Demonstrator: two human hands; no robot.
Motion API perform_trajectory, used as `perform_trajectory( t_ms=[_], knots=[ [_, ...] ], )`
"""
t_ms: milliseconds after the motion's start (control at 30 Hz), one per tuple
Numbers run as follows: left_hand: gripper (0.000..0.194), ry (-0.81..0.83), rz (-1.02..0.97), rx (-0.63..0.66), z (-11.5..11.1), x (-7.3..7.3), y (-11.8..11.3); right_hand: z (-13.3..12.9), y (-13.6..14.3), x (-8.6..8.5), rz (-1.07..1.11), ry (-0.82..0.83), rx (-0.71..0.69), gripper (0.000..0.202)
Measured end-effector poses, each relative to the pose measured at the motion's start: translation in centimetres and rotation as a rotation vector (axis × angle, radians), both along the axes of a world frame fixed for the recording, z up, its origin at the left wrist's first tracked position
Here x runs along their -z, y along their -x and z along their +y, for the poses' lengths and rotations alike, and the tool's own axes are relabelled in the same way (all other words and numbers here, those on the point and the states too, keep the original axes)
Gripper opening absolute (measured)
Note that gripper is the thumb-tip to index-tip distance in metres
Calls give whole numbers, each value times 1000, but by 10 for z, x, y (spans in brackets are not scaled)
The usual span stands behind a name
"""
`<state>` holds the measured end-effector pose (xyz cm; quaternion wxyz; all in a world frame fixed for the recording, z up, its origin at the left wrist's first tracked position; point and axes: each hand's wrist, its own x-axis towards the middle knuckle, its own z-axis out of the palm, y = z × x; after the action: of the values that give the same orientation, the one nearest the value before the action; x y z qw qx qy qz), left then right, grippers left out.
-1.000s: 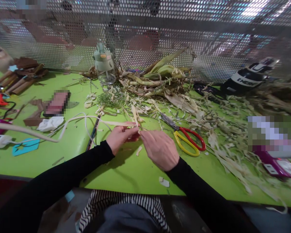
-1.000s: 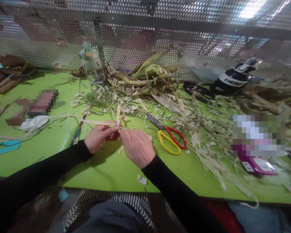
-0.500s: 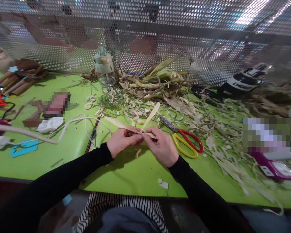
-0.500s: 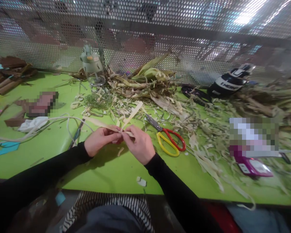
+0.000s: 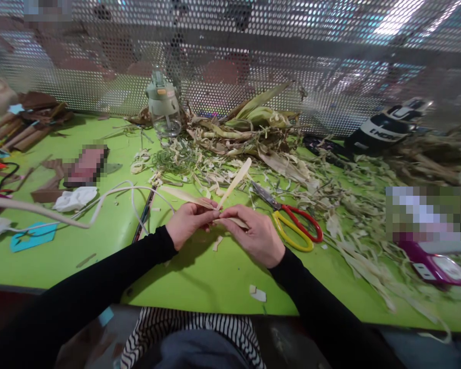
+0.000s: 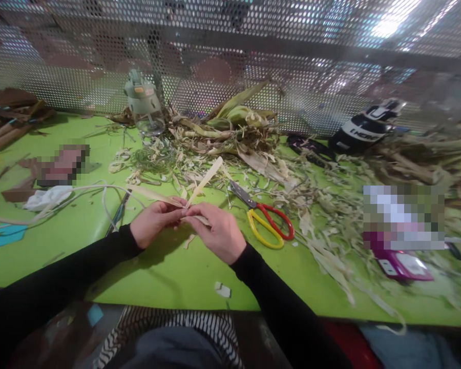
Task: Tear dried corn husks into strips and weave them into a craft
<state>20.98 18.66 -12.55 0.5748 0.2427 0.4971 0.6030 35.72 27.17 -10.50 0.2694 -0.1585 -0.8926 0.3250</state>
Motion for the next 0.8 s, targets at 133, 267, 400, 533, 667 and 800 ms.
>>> perform_trajectory(
  t_ms=[133, 267, 400, 533, 667, 800],
  knots=[
    [36, 18, -15, 38, 0, -5, -1, 6, -2, 1, -22, 228, 52, 13],
    [31, 50, 8, 64, -2, -9, -2, 10, -2, 3, -40, 353, 80, 12],
    [29, 34, 32, 95, -3, -11, -2, 8, -1, 6, -22, 282, 106, 8],
    [30, 21, 39, 74, -2, -9, -2, 7, 0, 7, -5, 237, 102, 11],
    [32, -16, -2, -123, 2, -3, 3, 6, 0, 7, -47, 318, 111, 31],
    [32, -54, 10, -246, 5, 0, 7, 4, -1, 6, -90, 360, 139, 26]
  ],
)
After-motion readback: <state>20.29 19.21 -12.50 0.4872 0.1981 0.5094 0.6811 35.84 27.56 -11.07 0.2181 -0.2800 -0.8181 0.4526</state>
